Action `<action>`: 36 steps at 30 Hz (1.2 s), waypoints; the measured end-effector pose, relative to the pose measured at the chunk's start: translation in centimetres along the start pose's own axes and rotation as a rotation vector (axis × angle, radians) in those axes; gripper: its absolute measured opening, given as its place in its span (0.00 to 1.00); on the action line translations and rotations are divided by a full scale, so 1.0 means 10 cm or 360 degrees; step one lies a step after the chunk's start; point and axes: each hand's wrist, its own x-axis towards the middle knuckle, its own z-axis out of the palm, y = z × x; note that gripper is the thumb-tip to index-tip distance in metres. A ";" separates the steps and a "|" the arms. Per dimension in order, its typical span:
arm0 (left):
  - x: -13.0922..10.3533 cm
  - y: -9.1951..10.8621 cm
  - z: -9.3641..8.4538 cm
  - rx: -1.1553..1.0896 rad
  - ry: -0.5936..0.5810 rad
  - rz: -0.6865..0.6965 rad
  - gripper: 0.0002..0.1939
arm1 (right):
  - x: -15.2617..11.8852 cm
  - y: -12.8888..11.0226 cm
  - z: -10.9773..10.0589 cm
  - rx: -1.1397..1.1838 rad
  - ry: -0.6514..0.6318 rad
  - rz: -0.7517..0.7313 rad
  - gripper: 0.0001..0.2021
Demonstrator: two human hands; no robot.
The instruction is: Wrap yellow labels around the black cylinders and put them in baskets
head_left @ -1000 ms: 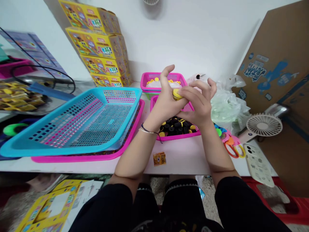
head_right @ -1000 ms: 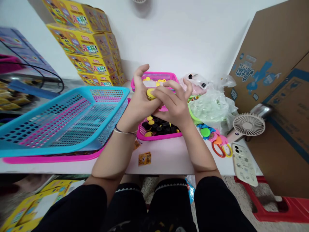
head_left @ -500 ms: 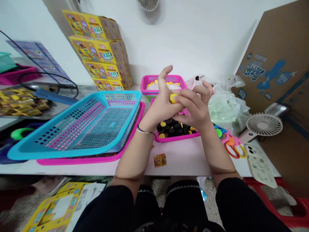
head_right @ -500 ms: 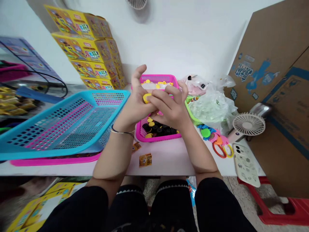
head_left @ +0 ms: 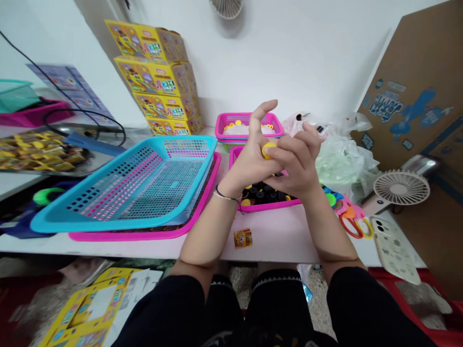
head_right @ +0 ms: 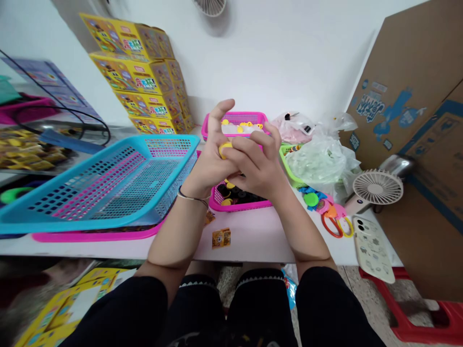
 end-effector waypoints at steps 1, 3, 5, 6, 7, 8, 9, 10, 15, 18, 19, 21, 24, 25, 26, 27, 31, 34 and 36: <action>-0.01 0.02 -0.03 -0.0042 -0.0067 -0.0059 0.48 | 0.01 -0.01 -0.01 0.0047 0.0030 -0.0016 0.15; -0.03 0.04 -0.08 -0.0084 -0.0144 -0.0163 0.51 | 0.02 -0.03 -0.03 0.0124 0.0029 -0.0013 0.16; -0.05 0.06 -0.11 -0.0065 -0.0173 -0.0232 0.53 | 0.03 -0.04 -0.06 0.0145 -0.0042 0.0029 0.16; -0.06 0.06 -0.13 -0.0037 -0.0180 -0.0255 0.53 | 0.04 -0.05 -0.08 0.0138 -0.0078 0.0050 0.16; -0.07 0.06 -0.14 -0.0008 -0.0183 -0.0274 0.53 | 0.04 -0.06 -0.09 0.0128 -0.0101 0.0063 0.15; -0.07 0.05 -0.15 0.0016 -0.0187 -0.0289 0.52 | 0.04 -0.06 -0.10 0.0124 -0.0105 0.0061 0.15; -0.07 0.04 -0.16 0.0034 -0.0192 -0.0308 0.51 | 0.04 -0.06 -0.10 0.0133 -0.0098 0.0042 0.14; -0.08 0.03 -0.16 0.0045 -0.0198 -0.0329 0.50 | 0.04 -0.07 -0.11 0.0159 -0.0092 0.0011 0.14; -0.05 -0.01 -0.19 -0.0104 -0.0334 -0.0321 0.55 | 0.09 -0.08 -0.11 0.0367 0.0059 -0.0143 0.14; -0.04 -0.02 -0.21 -0.0185 -0.0373 -0.0271 0.55 | 0.13 -0.07 -0.09 0.0482 0.0250 -0.0285 0.14; -0.04 -0.02 -0.22 -0.0169 -0.0356 -0.0277 0.54 | 0.14 -0.07 -0.08 0.0511 0.0280 -0.0319 0.14; -0.03 -0.03 -0.24 -0.0145 -0.0330 -0.0286 0.53 | 0.13 -0.07 -0.05 0.0516 0.0253 -0.0332 0.14; -0.01 -0.07 -0.29 -0.0219 -0.0411 -0.0250 0.54 | 0.10 -0.08 -0.01 0.0481 0.0120 -0.0291 0.14; 0.00 -0.08 -0.30 -0.0246 -0.0444 -0.0240 0.55 | 0.09 -0.09 0.00 0.0493 0.0115 -0.0297 0.15; 0.00 -0.08 -0.31 -0.0260 -0.0473 -0.0232 0.55 | 0.10 -0.10 0.01 0.0519 0.0144 -0.0318 0.15; 0.00 -0.08 -0.31 -0.0263 -0.0493 -0.0222 0.56 | 0.11 -0.10 0.01 0.0551 0.0201 -0.0347 0.16; -0.14 0.16 -0.19 0.0095 -0.0325 -0.0313 0.49 | 0.15 -0.07 -0.05 0.0609 0.0302 -0.0312 0.17; -0.40 0.58 0.01 0.0940 0.0305 -0.0215 0.31 | 0.14 -0.08 -0.15 0.0623 0.0114 -0.0157 0.19; -0.56 0.89 0.12 0.1481 0.0537 -0.0036 0.17 | 0.13 -0.16 -0.20 0.0602 -0.0089 -0.0046 0.17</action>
